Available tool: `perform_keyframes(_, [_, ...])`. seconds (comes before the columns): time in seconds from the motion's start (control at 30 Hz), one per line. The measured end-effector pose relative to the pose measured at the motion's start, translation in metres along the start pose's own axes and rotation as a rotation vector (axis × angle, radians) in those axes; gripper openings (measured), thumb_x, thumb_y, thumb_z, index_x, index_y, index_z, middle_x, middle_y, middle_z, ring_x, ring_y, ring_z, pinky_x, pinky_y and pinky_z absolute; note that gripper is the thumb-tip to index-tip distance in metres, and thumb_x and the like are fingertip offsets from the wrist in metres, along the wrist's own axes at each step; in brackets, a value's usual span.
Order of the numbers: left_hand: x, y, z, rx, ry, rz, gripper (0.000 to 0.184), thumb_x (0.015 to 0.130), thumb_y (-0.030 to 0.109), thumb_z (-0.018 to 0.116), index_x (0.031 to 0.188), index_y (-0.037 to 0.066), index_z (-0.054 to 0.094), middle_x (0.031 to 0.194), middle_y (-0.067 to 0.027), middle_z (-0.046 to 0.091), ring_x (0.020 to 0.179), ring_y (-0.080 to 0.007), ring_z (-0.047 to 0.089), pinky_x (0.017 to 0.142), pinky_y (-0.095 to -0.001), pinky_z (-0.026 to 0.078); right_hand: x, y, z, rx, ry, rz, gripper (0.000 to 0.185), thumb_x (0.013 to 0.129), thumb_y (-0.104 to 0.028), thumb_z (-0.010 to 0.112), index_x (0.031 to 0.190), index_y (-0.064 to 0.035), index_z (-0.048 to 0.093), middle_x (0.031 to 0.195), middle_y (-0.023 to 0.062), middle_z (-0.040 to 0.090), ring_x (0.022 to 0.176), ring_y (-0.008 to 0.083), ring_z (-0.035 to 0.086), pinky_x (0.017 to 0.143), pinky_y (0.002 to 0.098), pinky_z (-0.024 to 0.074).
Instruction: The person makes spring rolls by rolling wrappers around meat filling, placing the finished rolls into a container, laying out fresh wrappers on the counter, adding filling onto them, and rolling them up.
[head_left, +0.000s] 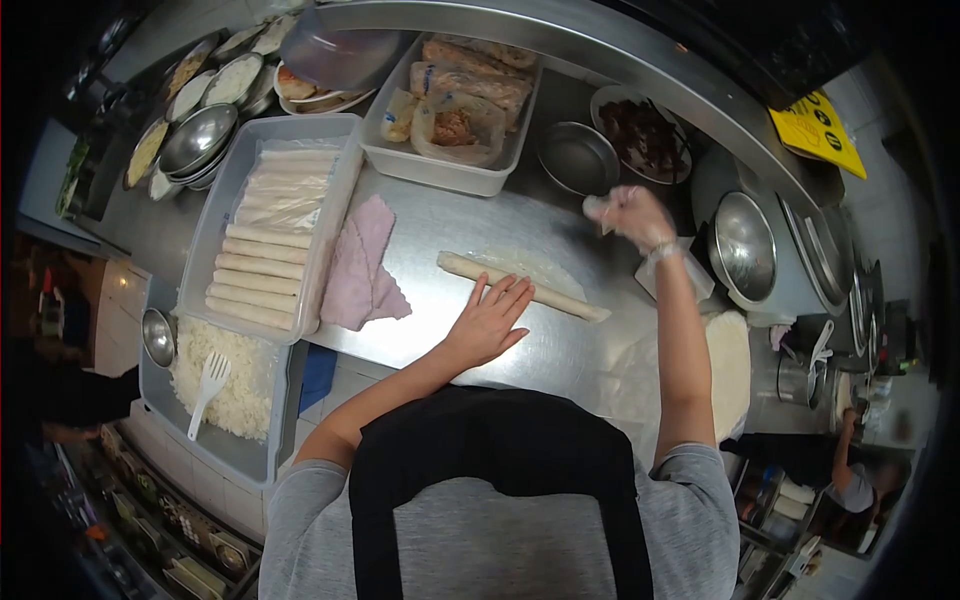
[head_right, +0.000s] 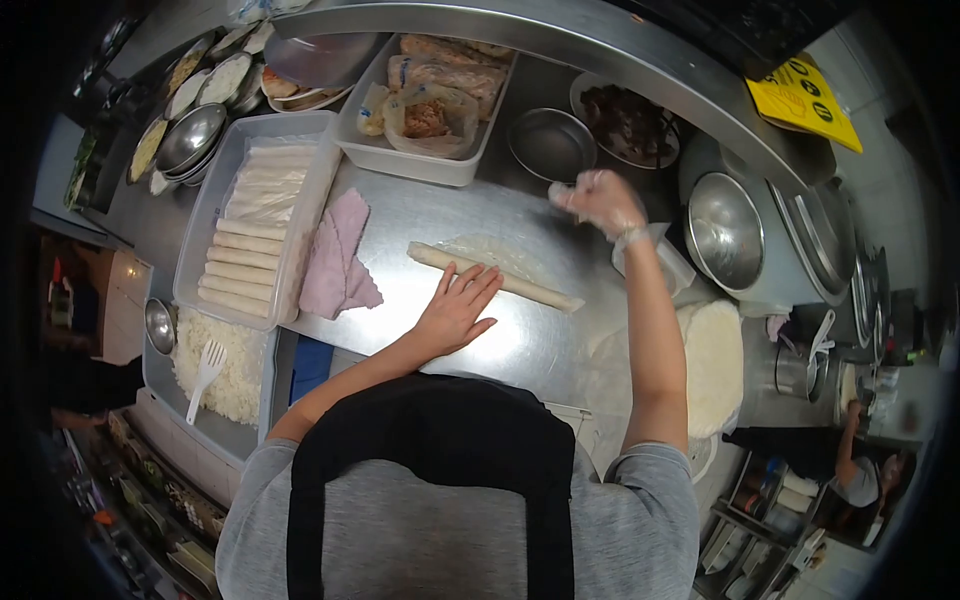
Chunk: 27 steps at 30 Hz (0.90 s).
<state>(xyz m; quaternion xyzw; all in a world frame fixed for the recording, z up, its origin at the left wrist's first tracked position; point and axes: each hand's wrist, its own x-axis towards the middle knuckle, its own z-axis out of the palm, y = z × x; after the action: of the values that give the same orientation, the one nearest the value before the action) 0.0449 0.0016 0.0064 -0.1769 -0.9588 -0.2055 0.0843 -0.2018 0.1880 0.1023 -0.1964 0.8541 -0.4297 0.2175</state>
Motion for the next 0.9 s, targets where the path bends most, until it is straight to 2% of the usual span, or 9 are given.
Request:
perform_keyframes(0.07, [0.001,-0.001,0.001,0.007,-0.001,-0.018,0.066,0.089,0.035,0.056,0.142,0.003,0.033,0.146,-0.0110,0.033,0.134,-0.0297,0.030,0.111,-0.0537,0.017,-0.026,0.020,0.017,-0.132,-0.115,0.056,0.039,0.064,-0.030,0.083,0.060,-0.0030,0.055,0.059,0.0108,0.055,0.054,0.0204,0.048,0.057,0.0350,0.0434])
perform_keyframes(0.13, [0.000,-0.001,0.001,0.006,-0.001,-0.014,0.065,0.089,0.035,0.055,0.142,0.003,0.032,0.147,-0.0108,0.033,0.134,-0.0297,0.030,0.111,-0.0536,0.017,-0.042,0.035,0.040,-0.468,-0.158,0.033,0.037,0.062,-0.030,0.083,0.062,-0.0030,0.057,0.066,0.0117,0.060,0.060,0.0237,0.055,0.059,0.0365,0.0447])
perform_keyframes(0.27, [0.000,0.000,0.002,0.020,-0.015,-0.016,0.065,0.091,0.035,0.053,0.142,0.004,0.032,0.147,-0.0106,0.032,0.135,-0.0298,0.028,0.112,-0.0532,0.017,-0.061,0.035,0.057,-0.640,-0.151,0.184,0.036,0.062,-0.032,0.080,0.066,-0.0019,0.060,0.073,0.0142,0.064,0.069,0.0284,0.061,0.062,0.0394,0.0466])
perform_keyframes(0.33, [0.000,0.000,0.002,0.023,-0.014,-0.016,0.064,0.091,0.035,0.053,0.142,0.004,0.032,0.147,-0.0107,0.032,0.135,-0.0297,0.028,0.112,-0.0529,0.017,-0.058,0.053,0.045,-0.834,-0.357,0.164,0.039,0.063,-0.037,0.077,0.074,-0.0014,0.066,0.082,0.0165,0.066,0.078,0.0324,0.064,0.069,0.0414,0.0485])
perform_keyframes(0.47, [0.001,0.002,0.000,0.027,-0.025,-0.027,0.064,0.091,0.035,0.053,0.142,0.004,0.032,0.147,-0.0107,0.032,0.136,-0.0295,0.027,0.112,-0.0524,0.016,-0.054,0.056,0.046,-0.875,-0.335,0.115,0.042,0.064,-0.040,0.076,0.083,-0.0034,0.069,0.083,0.0168,0.067,0.078,0.0322,0.064,0.072,0.0421,0.0495])
perform_keyframes(0.57, [0.000,0.001,0.002,0.033,-0.007,-0.018,0.064,0.091,0.035,0.053,0.142,0.004,0.032,0.148,-0.0105,0.031,0.136,-0.0294,0.027,0.112,-0.0524,0.016,-0.046,0.035,0.058,-0.703,-0.075,0.234,0.042,0.064,-0.041,0.075,0.077,-0.0016,0.068,0.075,0.0180,0.065,0.073,0.0330,0.064,0.065,0.0411,0.0477])
perform_keyframes(0.67, [-0.001,0.001,0.001,0.024,-0.003,-0.011,0.064,0.091,0.035,0.053,0.142,0.003,0.032,0.147,-0.0106,0.032,0.136,-0.0294,0.027,0.112,-0.0525,0.016,-0.043,0.044,0.054,-0.721,-0.113,0.228,0.046,0.065,-0.044,0.076,0.081,-0.0019,0.070,0.078,0.0195,0.066,0.076,0.0331,0.066,0.068,0.0413,0.0489])
perform_keyframes(0.73, [-0.001,-0.001,0.002,0.025,0.004,-0.015,0.064,0.091,0.035,0.053,0.142,0.003,0.032,0.147,-0.0106,0.032,0.136,-0.0295,0.027,0.112,-0.0526,0.016,-0.050,0.053,0.045,-0.928,-0.344,0.184,0.048,0.065,-0.044,0.078,0.090,-0.0033,0.070,0.095,0.0177,0.068,0.089,0.0345,0.065,0.075,0.0429,0.0502])
perform_keyframes(0.9, [-0.002,0.000,0.003,0.021,0.009,-0.005,0.064,0.091,0.035,0.053,0.142,0.003,0.032,0.147,-0.0106,0.032,0.135,-0.0295,0.028,0.112,-0.0528,0.016,-0.047,0.016,0.061,-0.887,-0.317,0.245,0.051,0.065,-0.044,0.078,0.096,-0.0035,0.069,0.102,0.0188,0.067,0.096,0.0350,0.064,0.082,0.0419,0.0500])
